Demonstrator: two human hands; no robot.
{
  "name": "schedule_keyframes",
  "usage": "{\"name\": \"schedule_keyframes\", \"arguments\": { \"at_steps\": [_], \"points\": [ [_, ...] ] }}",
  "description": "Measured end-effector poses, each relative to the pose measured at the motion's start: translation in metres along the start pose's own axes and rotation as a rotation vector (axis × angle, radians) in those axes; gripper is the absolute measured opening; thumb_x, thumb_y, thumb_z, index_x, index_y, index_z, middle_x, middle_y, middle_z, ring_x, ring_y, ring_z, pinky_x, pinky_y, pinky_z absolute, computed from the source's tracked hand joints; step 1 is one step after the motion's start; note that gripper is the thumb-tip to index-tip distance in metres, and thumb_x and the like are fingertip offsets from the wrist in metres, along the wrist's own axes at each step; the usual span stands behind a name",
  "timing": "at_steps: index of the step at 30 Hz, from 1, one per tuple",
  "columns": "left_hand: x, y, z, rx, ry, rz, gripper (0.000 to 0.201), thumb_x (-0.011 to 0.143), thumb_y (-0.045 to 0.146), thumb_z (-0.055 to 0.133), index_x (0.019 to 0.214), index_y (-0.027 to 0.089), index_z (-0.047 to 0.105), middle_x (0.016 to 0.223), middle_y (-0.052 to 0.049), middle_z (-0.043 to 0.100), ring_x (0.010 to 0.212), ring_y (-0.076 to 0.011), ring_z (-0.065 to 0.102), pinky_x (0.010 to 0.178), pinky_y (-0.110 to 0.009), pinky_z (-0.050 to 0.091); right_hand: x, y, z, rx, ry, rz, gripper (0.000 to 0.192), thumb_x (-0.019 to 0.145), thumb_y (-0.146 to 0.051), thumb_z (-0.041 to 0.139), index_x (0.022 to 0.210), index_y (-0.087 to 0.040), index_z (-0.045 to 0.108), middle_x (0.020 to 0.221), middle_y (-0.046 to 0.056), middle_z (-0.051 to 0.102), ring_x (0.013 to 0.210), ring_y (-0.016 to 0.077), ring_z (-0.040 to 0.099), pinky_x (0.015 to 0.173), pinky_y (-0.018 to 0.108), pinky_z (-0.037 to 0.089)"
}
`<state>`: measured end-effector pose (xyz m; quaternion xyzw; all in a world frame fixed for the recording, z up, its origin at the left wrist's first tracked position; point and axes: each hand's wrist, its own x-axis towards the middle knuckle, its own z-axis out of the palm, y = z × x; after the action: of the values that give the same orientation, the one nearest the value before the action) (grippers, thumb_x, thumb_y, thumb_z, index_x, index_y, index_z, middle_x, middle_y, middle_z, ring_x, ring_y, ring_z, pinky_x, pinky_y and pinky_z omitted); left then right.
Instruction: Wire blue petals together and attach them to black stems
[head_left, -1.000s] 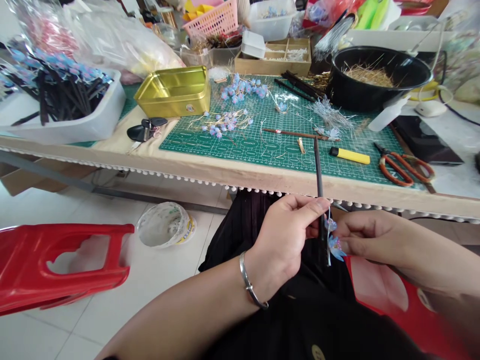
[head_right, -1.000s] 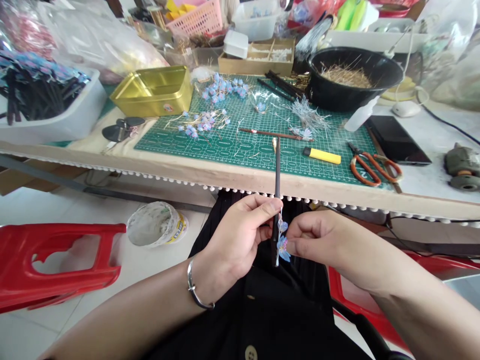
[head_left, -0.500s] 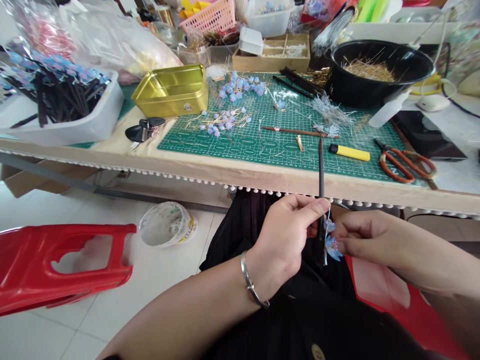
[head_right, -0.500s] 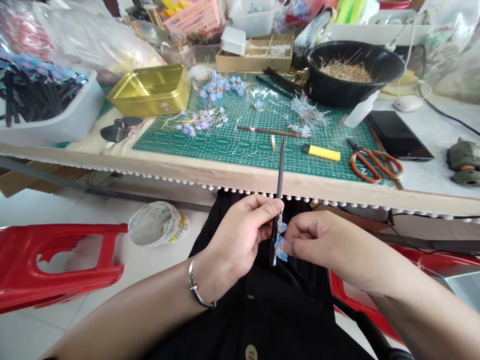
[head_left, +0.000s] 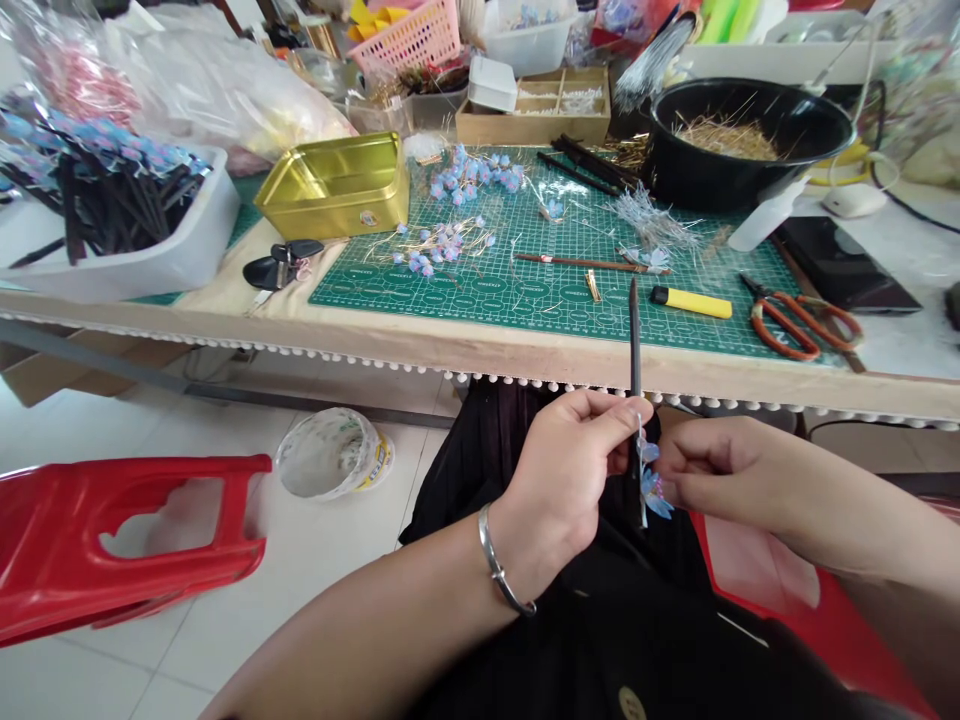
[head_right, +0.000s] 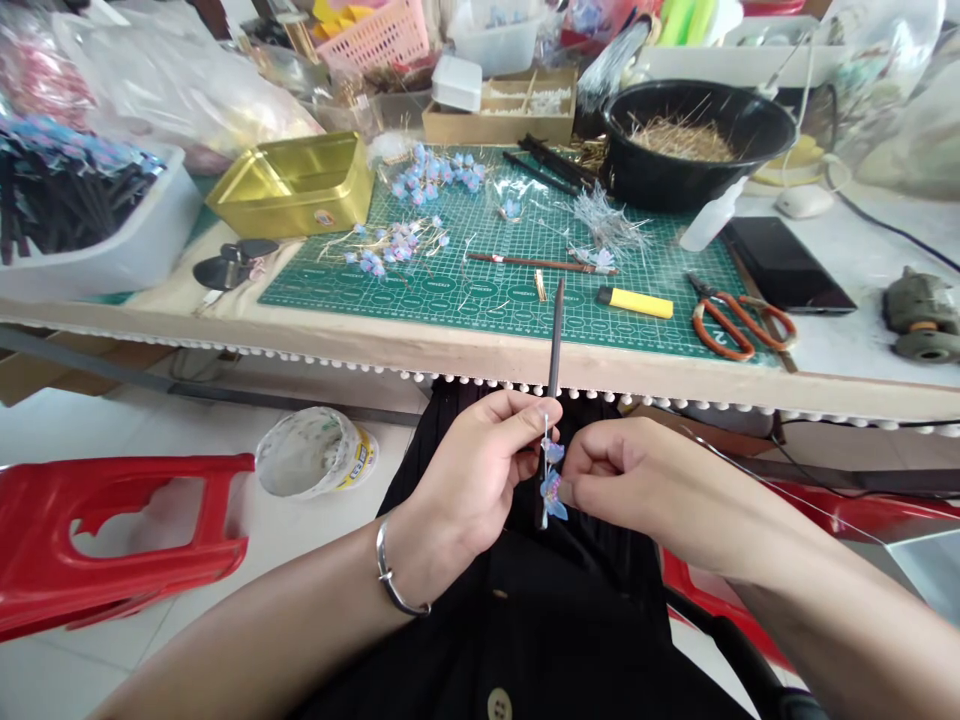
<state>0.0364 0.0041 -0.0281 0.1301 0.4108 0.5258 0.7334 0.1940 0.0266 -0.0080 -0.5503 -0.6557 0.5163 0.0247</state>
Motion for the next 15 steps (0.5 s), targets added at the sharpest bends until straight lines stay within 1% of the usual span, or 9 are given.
{"name": "schedule_keyframes", "arguments": {
  "at_steps": [7, 11, 13, 15],
  "points": [
    [0.0, 0.001, 0.0, 0.006, -0.016, -0.013, 0.014, 0.069, 0.018, 0.075, 0.066, 0.013, 0.062, 0.066, 0.002, 0.059, 0.059, -0.0077, 0.05, 0.055, -0.022, 0.038, -0.002, 0.007, 0.004, 0.093, 0.003, -0.005, 0.021, 0.075, -0.035, 0.058, 0.061, -0.021, 0.05, 0.059, -0.005, 0.04, 0.059, 0.0137, 0.034, 0.055, 0.029, 0.025],
    [-0.001, 0.004, 0.0, 0.024, -0.037, -0.029, 0.016, 0.071, 0.02, 0.075, 0.066, 0.013, 0.061, 0.066, 0.001, 0.059, 0.059, -0.0086, 0.052, 0.054, -0.022, 0.041, -0.006, 0.009, 0.003, 0.137, -0.013, -0.01, 0.029, 0.078, -0.045, 0.061, 0.065, -0.022, 0.05, 0.062, -0.006, 0.036, 0.06, 0.0142, 0.03, 0.056, 0.029, 0.023],
    [-0.001, 0.005, -0.001, 0.027, -0.047, -0.032, 0.015, 0.072, 0.018, 0.074, 0.066, 0.013, 0.062, 0.067, 0.001, 0.058, 0.059, -0.0083, 0.053, 0.055, -0.022, 0.042, -0.009, 0.009, 0.001, 0.142, -0.031, -0.02, 0.029, 0.08, -0.048, 0.062, 0.072, -0.022, 0.054, 0.065, -0.005, 0.04, 0.061, 0.0146, 0.032, 0.055, 0.028, 0.025],
    [-0.001, 0.005, -0.002, 0.025, -0.055, -0.035, 0.013, 0.074, 0.017, 0.072, 0.067, 0.013, 0.062, 0.069, 0.001, 0.059, 0.06, -0.0081, 0.053, 0.055, -0.021, 0.043, -0.012, 0.007, -0.001, 0.12, 0.029, -0.039, 0.03, 0.079, -0.052, 0.064, 0.075, -0.023, 0.058, 0.07, -0.003, 0.049, 0.064, 0.0156, 0.039, 0.056, 0.028, 0.03]
  ]
}}
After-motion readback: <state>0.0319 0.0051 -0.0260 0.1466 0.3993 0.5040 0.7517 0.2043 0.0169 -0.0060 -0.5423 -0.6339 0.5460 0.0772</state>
